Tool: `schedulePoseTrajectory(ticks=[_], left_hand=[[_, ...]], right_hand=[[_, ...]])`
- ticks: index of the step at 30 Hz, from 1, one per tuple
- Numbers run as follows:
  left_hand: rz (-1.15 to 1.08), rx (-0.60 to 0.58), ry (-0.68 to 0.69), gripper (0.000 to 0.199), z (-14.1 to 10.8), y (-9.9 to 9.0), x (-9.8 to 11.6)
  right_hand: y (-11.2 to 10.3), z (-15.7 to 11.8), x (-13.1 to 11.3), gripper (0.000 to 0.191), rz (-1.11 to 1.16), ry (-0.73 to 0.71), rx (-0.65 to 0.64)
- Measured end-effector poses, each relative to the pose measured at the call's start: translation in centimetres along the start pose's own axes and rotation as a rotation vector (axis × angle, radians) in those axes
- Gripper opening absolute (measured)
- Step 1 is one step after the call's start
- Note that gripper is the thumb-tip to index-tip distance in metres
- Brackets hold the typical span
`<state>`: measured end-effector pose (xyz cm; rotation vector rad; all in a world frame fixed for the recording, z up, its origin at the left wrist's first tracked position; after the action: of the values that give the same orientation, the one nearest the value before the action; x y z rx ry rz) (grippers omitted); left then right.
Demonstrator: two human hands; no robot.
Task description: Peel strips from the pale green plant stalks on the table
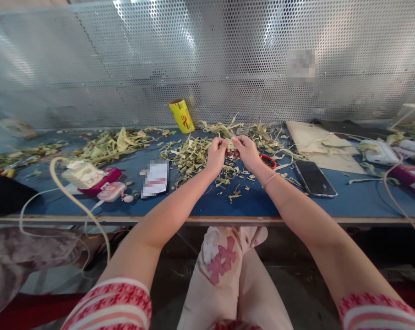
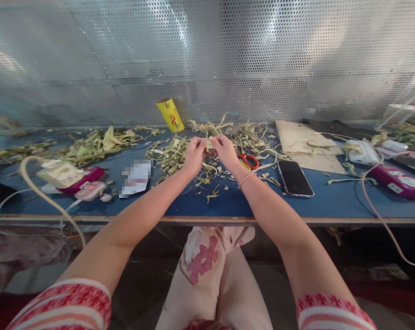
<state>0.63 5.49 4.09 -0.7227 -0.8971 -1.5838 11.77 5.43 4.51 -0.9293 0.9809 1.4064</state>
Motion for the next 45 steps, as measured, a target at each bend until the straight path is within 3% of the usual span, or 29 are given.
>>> schedulePoseTrajectory(ticks=[4,9,16,24,32,35,40,45], left_hand=[[0.22,-0.016,0.136,0.032,-0.1,-0.2,2.1],[0.31,-0.048,0.196,0.021,-0.3,0.1,3.0],[0.24,-0.081,0.181,0.02,-0.5,0.4,3.2],[0.214,-0.163,0.186,0.021,-0.4,0.9,3.3],[0.126,-0.169,0.106,0.031,-0.1,0.9,1.8],[0.029,-0.131,0.063,0.028,0.0,0.9,1.0],[-0.275,0.016,-0.17,0.025,-0.5,1.2,-0.5],[-0.399,0.084,-0.288,0.026,-1.0,1.4,-0.6]], right_hand=[[0.1,-0.1,-0.1,0.05,-0.059,-0.013,0.003],[-0.2,-0.1,0.2,0.049,-0.082,-0.001,0.057],[-0.1,-0.4,1.0,0.048,0.13,0.152,0.047],[-0.1,-0.5,1.2,0.047,0.153,0.224,0.035],[0.1,-0.6,1.7,0.05,0.214,0.309,0.086],[-0.2,-0.2,1.3,0.048,0.17,0.215,0.132],[-0.9,0.2,0.3,0.046,0.035,0.018,0.154],[-0.9,0.1,-0.2,0.043,0.015,-0.039,0.125]])
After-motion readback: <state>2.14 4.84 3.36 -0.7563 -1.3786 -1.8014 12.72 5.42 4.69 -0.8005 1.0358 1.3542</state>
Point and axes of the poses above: each hand's wrist, its own z-axis towards the middle knuckle, its own y-axis out of the palm, x = y × z, the point moved 8 cm from there along z, towards the middle knuckle, and after that the axes turned 6 degrees about y, right-handed, at the moved point
